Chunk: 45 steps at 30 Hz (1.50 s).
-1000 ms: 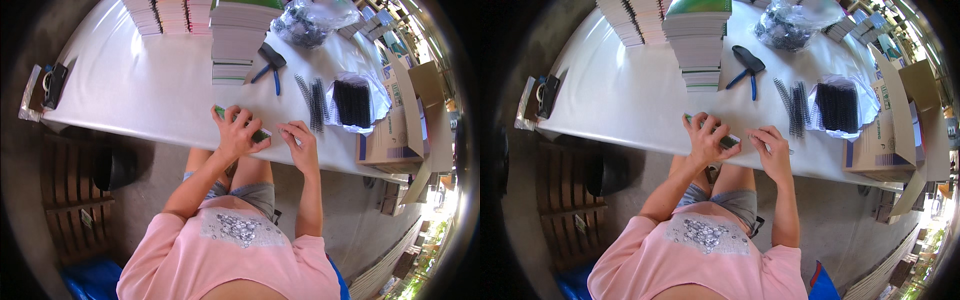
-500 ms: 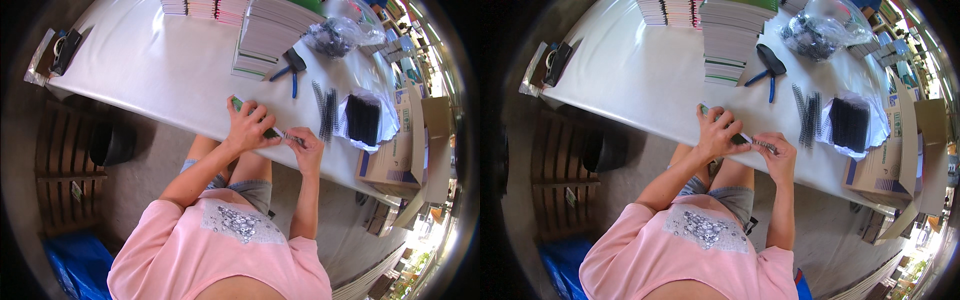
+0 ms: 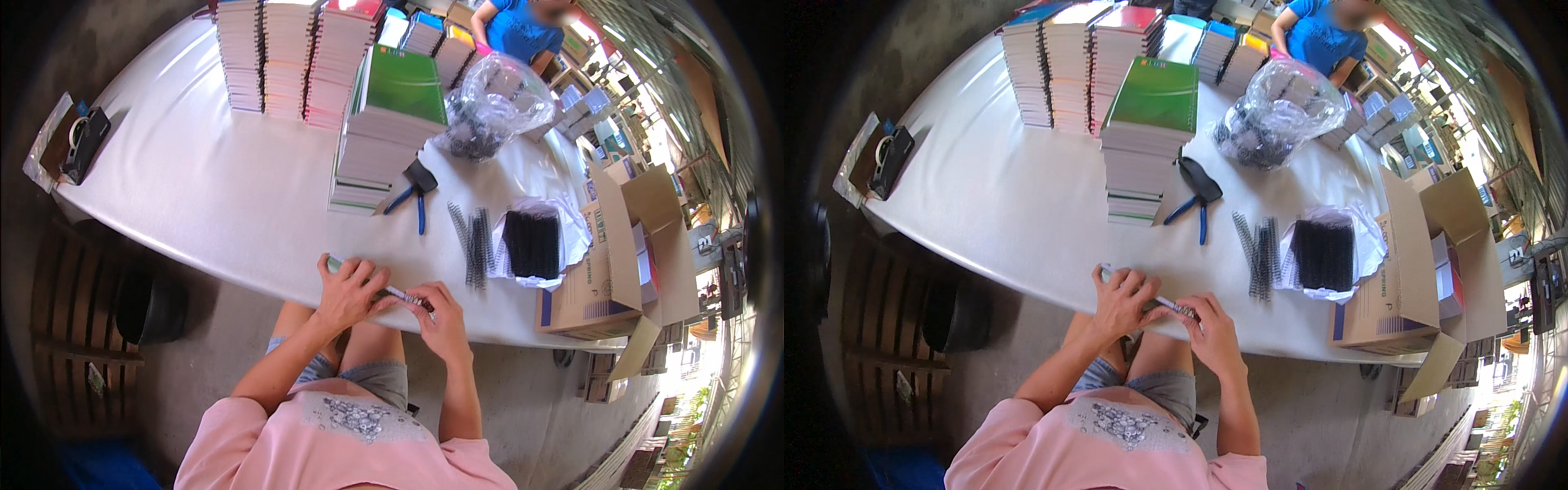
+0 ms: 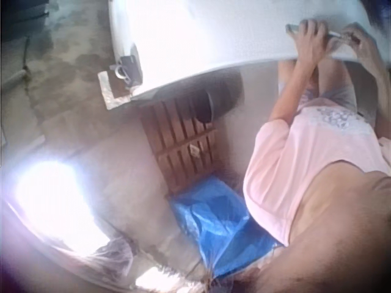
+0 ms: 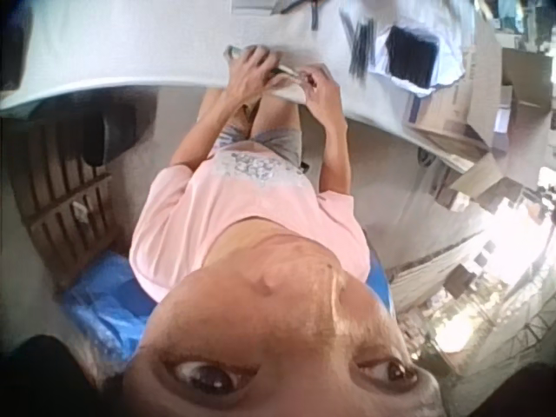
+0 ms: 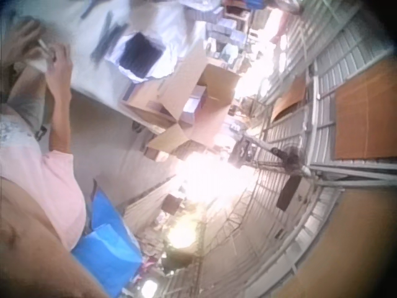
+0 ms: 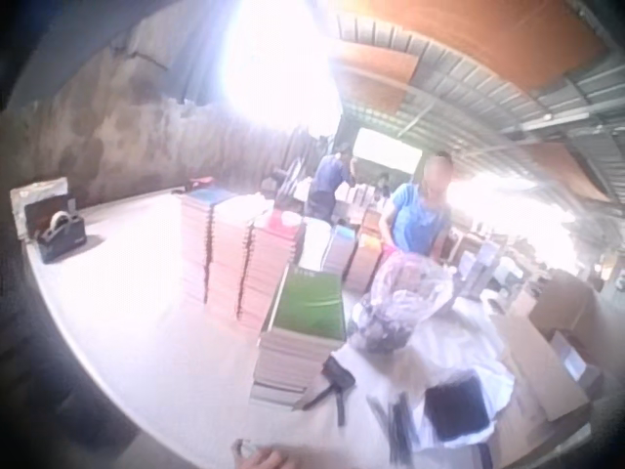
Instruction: The person uses a pair of pliers to trim the wire spiral bindings on a stack of notebooks, places the stack into a cardboard box, and then threads a new wire spiral into the binding holes of another notebook by hand.
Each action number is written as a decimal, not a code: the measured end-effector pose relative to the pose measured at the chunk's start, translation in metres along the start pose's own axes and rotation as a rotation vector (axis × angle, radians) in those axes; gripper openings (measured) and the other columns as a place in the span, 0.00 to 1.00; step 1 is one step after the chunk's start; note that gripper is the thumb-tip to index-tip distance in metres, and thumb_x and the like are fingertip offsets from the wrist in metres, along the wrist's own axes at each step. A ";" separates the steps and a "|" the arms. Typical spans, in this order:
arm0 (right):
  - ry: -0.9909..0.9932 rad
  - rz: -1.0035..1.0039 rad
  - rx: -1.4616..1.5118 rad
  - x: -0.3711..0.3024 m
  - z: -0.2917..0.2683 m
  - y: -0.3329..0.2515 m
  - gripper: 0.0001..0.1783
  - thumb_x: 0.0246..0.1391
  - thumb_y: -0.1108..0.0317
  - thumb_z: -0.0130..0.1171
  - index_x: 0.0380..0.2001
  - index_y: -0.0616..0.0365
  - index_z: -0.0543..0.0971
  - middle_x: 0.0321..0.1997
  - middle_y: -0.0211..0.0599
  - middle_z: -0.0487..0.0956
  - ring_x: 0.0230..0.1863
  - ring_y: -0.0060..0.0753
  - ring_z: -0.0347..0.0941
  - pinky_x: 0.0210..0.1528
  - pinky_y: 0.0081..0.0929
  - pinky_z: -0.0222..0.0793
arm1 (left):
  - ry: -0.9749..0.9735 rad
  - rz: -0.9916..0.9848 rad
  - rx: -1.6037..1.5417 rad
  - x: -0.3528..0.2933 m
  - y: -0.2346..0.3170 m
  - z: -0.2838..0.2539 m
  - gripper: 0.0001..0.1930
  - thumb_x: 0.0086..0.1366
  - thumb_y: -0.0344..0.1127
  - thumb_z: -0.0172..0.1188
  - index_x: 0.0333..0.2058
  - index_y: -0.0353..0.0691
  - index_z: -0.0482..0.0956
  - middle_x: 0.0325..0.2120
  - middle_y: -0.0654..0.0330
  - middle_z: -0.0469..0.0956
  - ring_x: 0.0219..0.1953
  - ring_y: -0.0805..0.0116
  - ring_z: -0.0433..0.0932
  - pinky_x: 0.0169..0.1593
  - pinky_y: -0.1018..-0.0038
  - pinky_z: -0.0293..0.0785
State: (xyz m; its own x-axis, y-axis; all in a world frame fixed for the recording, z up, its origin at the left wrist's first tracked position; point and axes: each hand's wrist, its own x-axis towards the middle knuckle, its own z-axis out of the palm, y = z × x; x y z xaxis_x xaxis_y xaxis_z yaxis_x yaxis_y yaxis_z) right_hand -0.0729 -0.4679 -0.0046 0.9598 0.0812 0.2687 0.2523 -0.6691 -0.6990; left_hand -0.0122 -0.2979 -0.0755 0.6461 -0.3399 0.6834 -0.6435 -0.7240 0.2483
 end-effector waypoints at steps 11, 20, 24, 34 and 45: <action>0.145 0.047 0.028 0.008 0.022 0.000 0.10 0.45 0.71 0.64 0.34 0.56 0.79 0.36 0.36 0.75 0.34 0.37 0.73 0.34 0.29 0.68 | 0.048 -0.057 -0.052 0.001 -0.008 0.004 0.20 0.45 0.59 0.64 0.30 0.53 0.75 0.30 0.69 0.67 0.38 0.70 0.67 0.48 0.49 0.50; 0.250 -0.176 -0.471 0.001 0.040 0.014 0.09 0.50 0.69 0.58 0.36 0.55 0.76 0.41 0.32 0.74 0.38 0.34 0.73 0.37 0.33 0.62 | 0.032 -0.068 0.001 0.006 -0.005 0.001 0.22 0.46 0.63 0.61 0.32 0.54 0.75 0.30 0.70 0.67 0.37 0.72 0.66 0.43 0.54 0.51; 0.174 -0.167 -0.471 0.010 0.030 -0.005 0.08 0.49 0.67 0.58 0.34 0.55 0.76 0.37 0.31 0.74 0.30 0.33 0.73 0.29 0.32 0.61 | 0.007 -0.077 -0.006 0.005 -0.009 0.002 0.23 0.46 0.63 0.60 0.33 0.55 0.74 0.29 0.71 0.66 0.37 0.73 0.67 0.40 0.56 0.52; 0.266 -0.116 -0.493 0.011 0.038 -0.003 0.04 0.46 0.66 0.58 0.23 0.53 0.77 0.28 0.26 0.74 0.24 0.32 0.71 0.27 0.31 0.59 | 0.061 -0.063 -0.043 0.006 -0.008 0.001 0.21 0.45 0.61 0.62 0.26 0.52 0.71 0.28 0.70 0.66 0.37 0.71 0.66 0.40 0.56 0.53; -0.215 0.141 -0.103 0.030 -0.009 0.021 0.15 0.52 0.65 0.55 0.44 0.53 0.77 0.40 0.37 0.78 0.38 0.35 0.75 0.42 0.32 0.66 | -0.002 -0.011 -0.184 -0.003 -0.024 -0.011 0.25 0.37 0.62 0.67 0.25 0.51 0.72 0.29 0.68 0.67 0.37 0.68 0.66 0.43 0.56 0.54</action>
State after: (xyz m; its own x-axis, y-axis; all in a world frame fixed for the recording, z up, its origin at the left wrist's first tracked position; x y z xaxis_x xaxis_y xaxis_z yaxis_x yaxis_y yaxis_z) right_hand -0.0394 -0.4864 -0.0050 0.9914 0.1292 0.0188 0.1107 -0.7554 -0.6459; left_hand -0.0032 -0.2723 -0.0760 0.6542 -0.3340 0.6786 -0.7005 -0.6058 0.3772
